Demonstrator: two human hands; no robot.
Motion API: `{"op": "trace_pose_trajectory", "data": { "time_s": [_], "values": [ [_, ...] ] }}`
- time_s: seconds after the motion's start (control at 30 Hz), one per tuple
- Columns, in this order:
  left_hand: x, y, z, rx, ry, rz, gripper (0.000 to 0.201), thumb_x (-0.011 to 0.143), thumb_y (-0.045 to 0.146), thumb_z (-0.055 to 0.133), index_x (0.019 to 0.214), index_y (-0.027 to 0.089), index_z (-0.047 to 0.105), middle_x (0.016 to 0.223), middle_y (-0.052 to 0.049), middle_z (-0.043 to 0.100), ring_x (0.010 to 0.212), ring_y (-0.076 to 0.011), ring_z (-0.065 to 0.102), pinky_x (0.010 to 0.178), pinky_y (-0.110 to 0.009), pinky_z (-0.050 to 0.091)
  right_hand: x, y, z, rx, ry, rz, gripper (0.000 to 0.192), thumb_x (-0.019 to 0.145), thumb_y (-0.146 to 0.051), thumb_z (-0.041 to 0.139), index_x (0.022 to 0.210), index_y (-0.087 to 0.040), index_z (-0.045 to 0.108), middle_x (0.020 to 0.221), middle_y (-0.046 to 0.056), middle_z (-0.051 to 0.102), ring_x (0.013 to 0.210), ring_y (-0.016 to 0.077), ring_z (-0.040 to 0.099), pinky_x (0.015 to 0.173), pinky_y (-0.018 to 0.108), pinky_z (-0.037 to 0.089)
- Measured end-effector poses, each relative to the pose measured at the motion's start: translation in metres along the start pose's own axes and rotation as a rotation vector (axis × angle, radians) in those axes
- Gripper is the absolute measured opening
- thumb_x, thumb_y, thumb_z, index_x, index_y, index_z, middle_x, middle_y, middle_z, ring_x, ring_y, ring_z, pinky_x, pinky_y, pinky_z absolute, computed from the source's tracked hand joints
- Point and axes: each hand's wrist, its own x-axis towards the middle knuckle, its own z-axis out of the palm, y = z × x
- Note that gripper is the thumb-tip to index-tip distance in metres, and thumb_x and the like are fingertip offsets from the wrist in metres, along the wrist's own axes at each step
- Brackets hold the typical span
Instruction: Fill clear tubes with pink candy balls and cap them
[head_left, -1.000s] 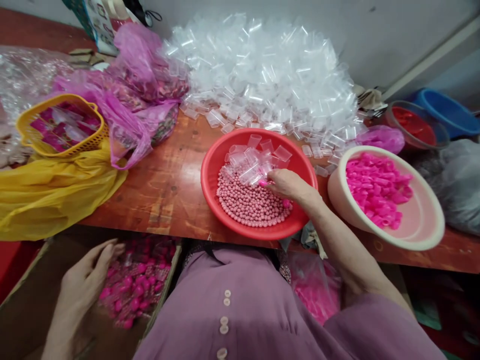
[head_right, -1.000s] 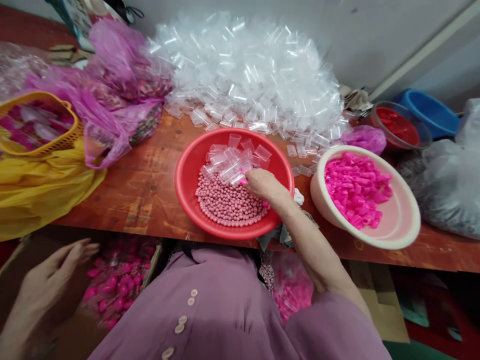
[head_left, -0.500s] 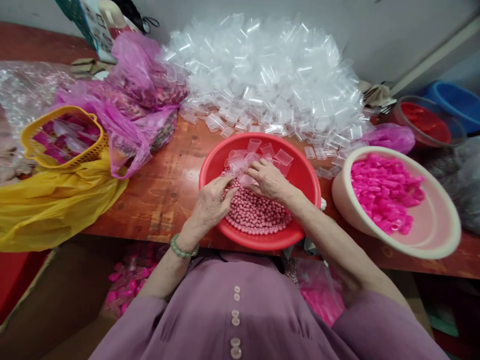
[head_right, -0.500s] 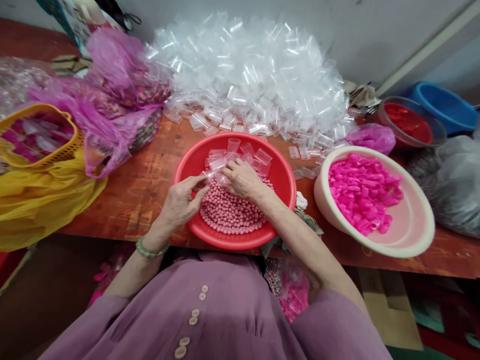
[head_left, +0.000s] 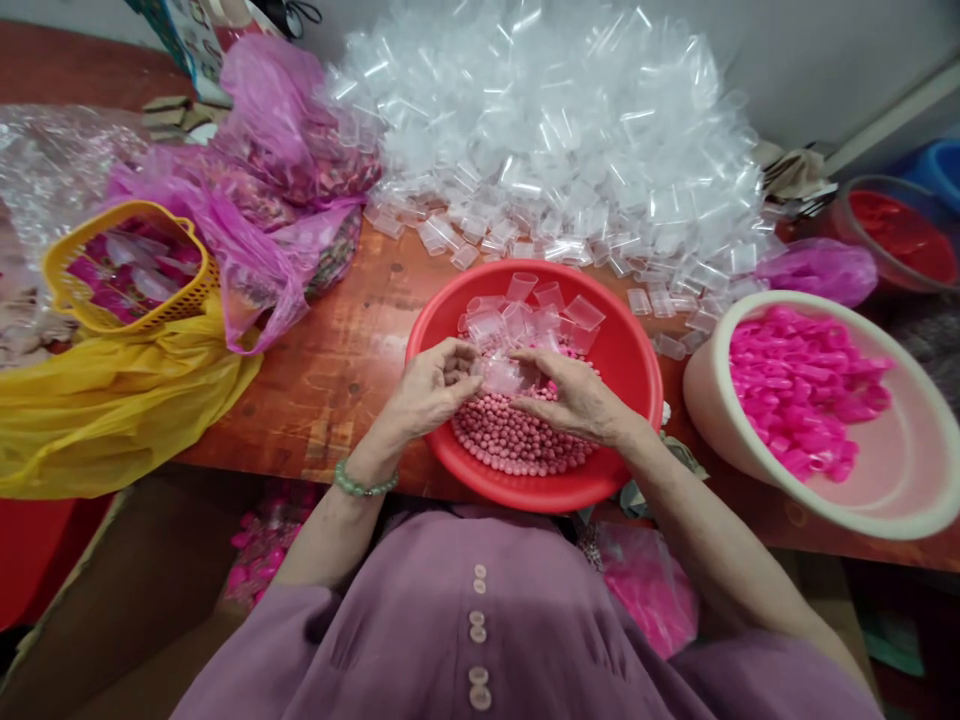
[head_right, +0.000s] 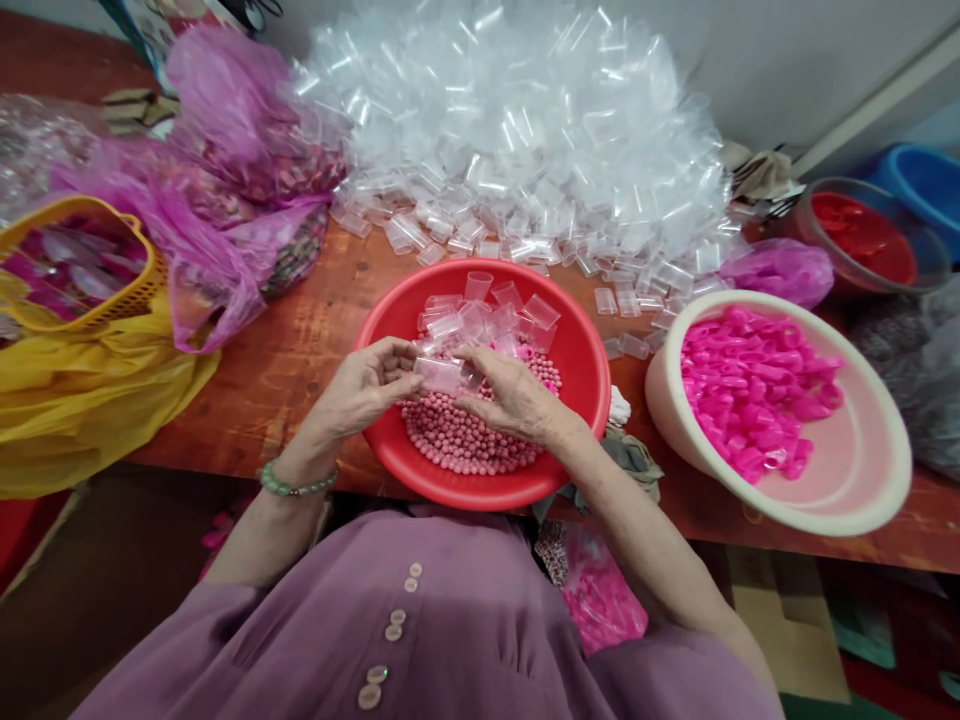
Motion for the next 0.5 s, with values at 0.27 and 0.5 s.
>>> {"op": "trace_pose_trajectory", "data": {
  "time_s": [0.27,0.5],
  "values": [
    [-0.008,0.005,0.01,0.592,-0.004,0.515,0.039,0.086,0.024,0.065,0.123,0.014,0.059,0.121,-0.016,0.063,0.111,-0.0242,0.064,0.095,-0.041,0.055,-0.011,-0.02,-0.01,0.165,0.147,0.057,0.032,0.086,-0.032,0.066,0.112,-0.014,0.063,0.084,0.003,0.068,0.065,0.0114,0.058,0.062,0.024,0.049],
    [-0.013,0.017,0.022,0.543,-0.057,0.646,0.037,0.09,0.029,0.062,0.122,0.01,0.062,0.114,-0.016,0.072,0.103,-0.0226,0.07,0.091,-0.035,0.057,-0.021,-0.024,-0.014,0.665,0.211,0.121,0.052,0.072,-0.042,0.082,0.114,-0.021,0.061,0.089,0.001,0.062,0.071,0.0113,0.058,0.064,0.025,0.053]
  ]
}}
